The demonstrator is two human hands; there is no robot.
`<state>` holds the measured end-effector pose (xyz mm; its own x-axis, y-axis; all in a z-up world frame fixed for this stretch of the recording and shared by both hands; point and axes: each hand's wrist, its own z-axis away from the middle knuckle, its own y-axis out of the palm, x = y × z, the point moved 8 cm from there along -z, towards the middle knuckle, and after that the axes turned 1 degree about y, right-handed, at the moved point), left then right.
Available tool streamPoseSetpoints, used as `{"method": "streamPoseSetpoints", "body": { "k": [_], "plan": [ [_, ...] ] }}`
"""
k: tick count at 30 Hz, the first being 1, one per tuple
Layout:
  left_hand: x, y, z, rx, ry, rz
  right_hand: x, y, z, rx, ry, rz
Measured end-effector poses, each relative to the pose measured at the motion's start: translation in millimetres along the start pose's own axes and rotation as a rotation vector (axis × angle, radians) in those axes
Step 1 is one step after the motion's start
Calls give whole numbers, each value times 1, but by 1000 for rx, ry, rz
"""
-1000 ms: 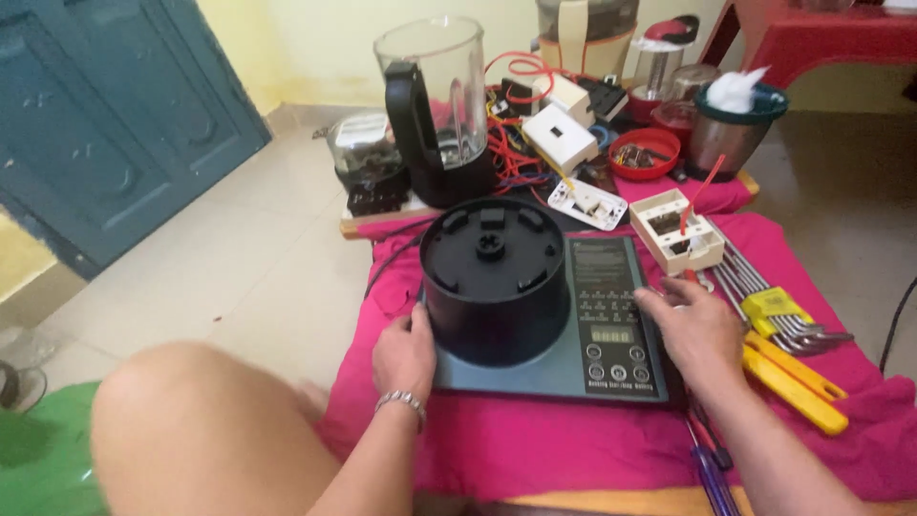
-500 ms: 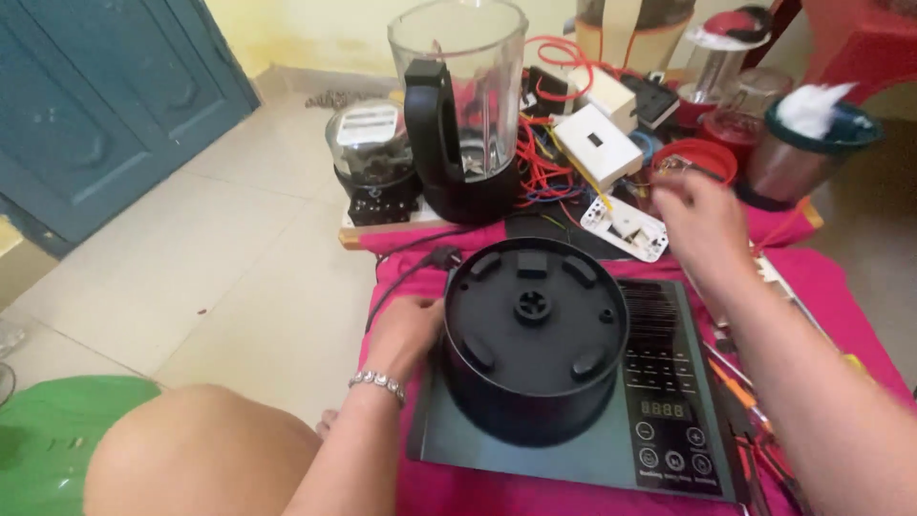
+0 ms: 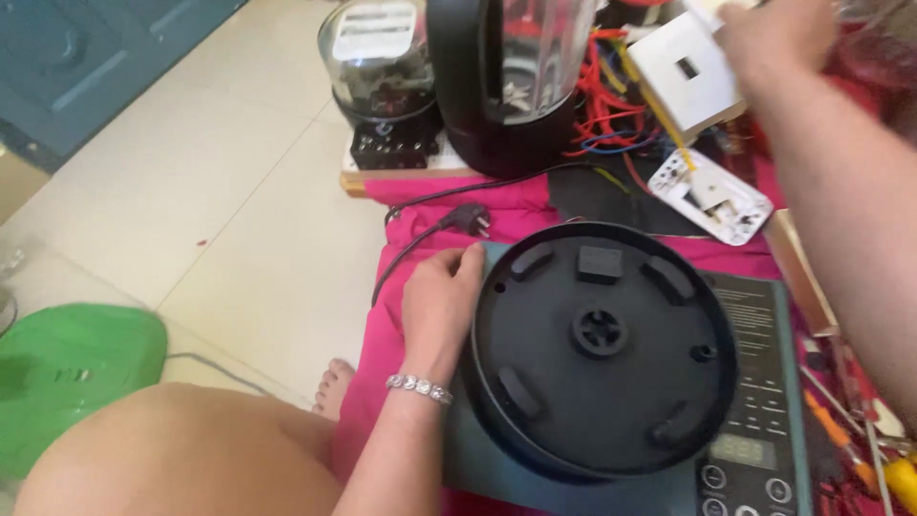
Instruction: The person cleans the bottom of a black blender base using a white cloth. They wipe the base and the control panel area, then lift the base to wipe underneath before placing it back on the table.
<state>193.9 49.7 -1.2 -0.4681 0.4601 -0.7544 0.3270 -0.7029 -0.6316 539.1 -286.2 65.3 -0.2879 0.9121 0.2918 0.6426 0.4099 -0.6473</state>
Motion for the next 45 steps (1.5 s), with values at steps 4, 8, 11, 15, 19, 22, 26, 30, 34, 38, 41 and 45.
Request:
{"method": "streamPoseSetpoints", "body": {
  "k": [4,8,11,15,19,22,26,30,34,38,41,45],
  "plan": [
    [1,-1,2,-17,5,11,-28,23,2,78,166,-80],
    [-1,-1,2,-16,8,29,-29,15,6,-40,65,-63],
    [4,3,-3,-51,59,20,25,-17,13,-103,-165,22],
    [0,-2,3,-10,-23,59,61,-22,14,48,-151,57],
    [-5,-4,3,-23,-7,90,87,-17,13,119,-217,3],
    [-2,-3,5,-28,-41,128,109,-9,11,257,-189,-24],
    [-2,-1,3,-54,-30,125,113,11,3,443,-106,-46],
    [0,0,1,-71,-57,176,107,29,-8,524,-27,-97],
    [5,4,-1,-54,-100,175,93,51,-10,556,5,-54],
    [3,3,-1,-52,-77,188,78,63,-15,540,97,-81],
    [3,3,-1,-55,-76,189,83,59,-17,518,120,-98],
    [5,3,-1,-57,-112,211,79,68,-25,469,68,-84]
  ]
}}
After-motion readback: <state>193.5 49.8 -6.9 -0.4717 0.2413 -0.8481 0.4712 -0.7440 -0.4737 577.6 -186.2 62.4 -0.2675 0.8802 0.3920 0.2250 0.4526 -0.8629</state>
